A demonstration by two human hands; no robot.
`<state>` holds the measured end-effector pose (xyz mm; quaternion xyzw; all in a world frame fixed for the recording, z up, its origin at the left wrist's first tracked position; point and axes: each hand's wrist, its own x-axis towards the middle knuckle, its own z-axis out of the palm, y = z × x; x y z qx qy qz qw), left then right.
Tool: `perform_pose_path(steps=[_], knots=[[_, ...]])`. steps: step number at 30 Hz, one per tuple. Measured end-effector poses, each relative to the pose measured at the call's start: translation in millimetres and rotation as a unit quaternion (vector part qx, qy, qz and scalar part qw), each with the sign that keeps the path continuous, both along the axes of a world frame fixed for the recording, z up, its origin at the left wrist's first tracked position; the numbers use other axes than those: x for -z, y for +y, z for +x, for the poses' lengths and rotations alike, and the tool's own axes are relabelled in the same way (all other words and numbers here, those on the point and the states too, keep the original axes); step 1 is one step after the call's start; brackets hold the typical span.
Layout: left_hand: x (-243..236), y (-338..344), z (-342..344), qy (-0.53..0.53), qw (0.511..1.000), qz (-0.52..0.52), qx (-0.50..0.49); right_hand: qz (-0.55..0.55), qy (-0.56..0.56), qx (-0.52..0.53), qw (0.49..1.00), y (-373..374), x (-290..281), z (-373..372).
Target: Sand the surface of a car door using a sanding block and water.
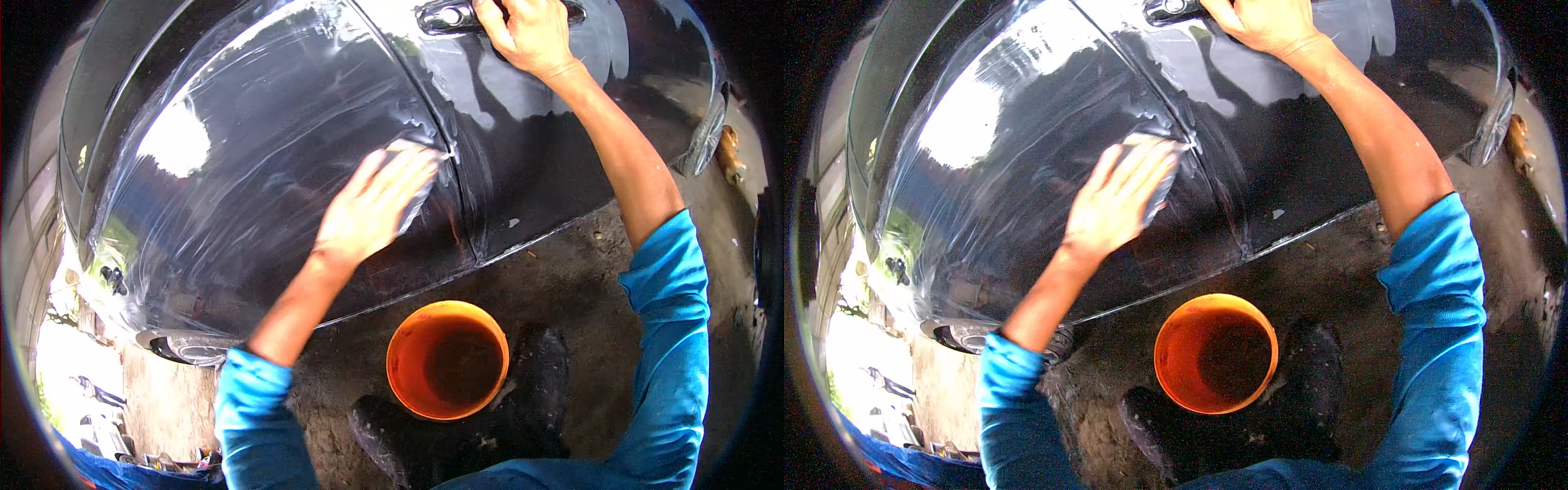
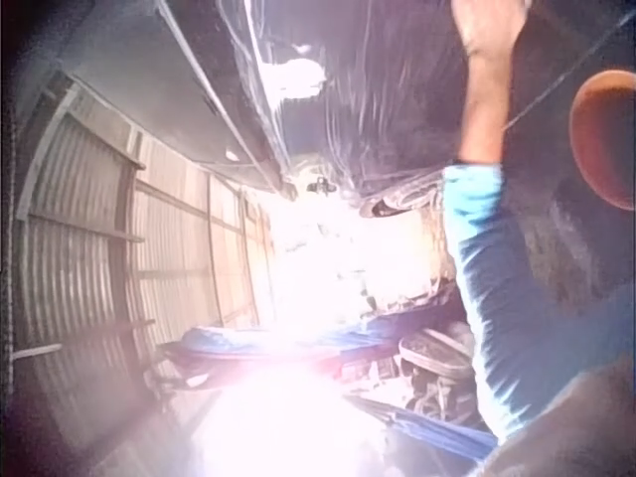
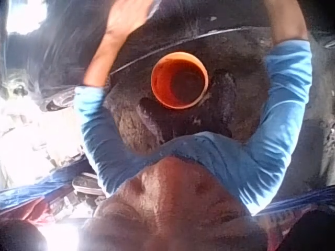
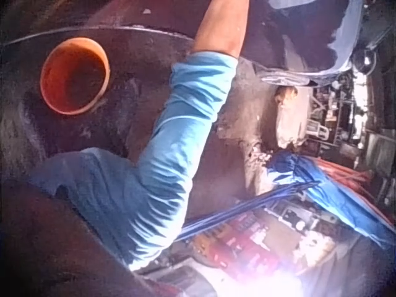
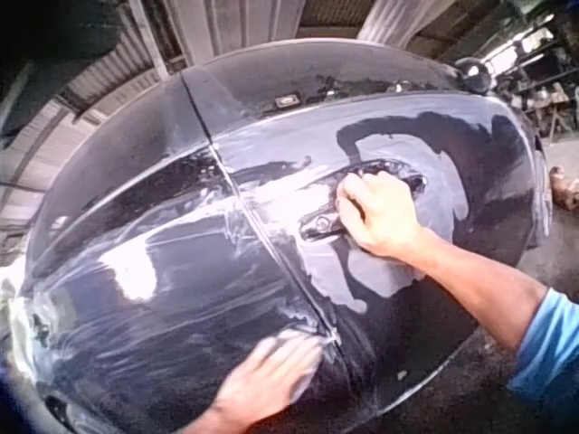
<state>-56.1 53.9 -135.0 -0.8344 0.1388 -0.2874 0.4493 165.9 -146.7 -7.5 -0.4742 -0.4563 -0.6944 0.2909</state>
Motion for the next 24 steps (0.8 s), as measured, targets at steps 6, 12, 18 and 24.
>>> perform_pose_path(steps=[6, 12, 18, 24], knots=[[24.5, 121.3, -121.6, 0.093, 0.986, -0.026, -0.136, 0.023, -0.001, 0.015, 1.000, -7.8, -7.8, -4.7], [10.6, -9.2, 4.9, 0.020, 1.000, -0.006, -0.001, 0.014, 0.010, -0.013, 1.000, 2.8, -1.3, -3.1], [12.9, 102.3, -107.2, 0.115, 0.989, 0.017, -0.090, 0.026, 0.005, -0.007, 1.000, -7.6, -4.1, -2.8], [27.9, 3.0, -1.2, 0.062, 0.997, -0.006, -0.040, 0.017, 0.010, 0.005, 1.000, -11.8, -5.2, -1.8]])
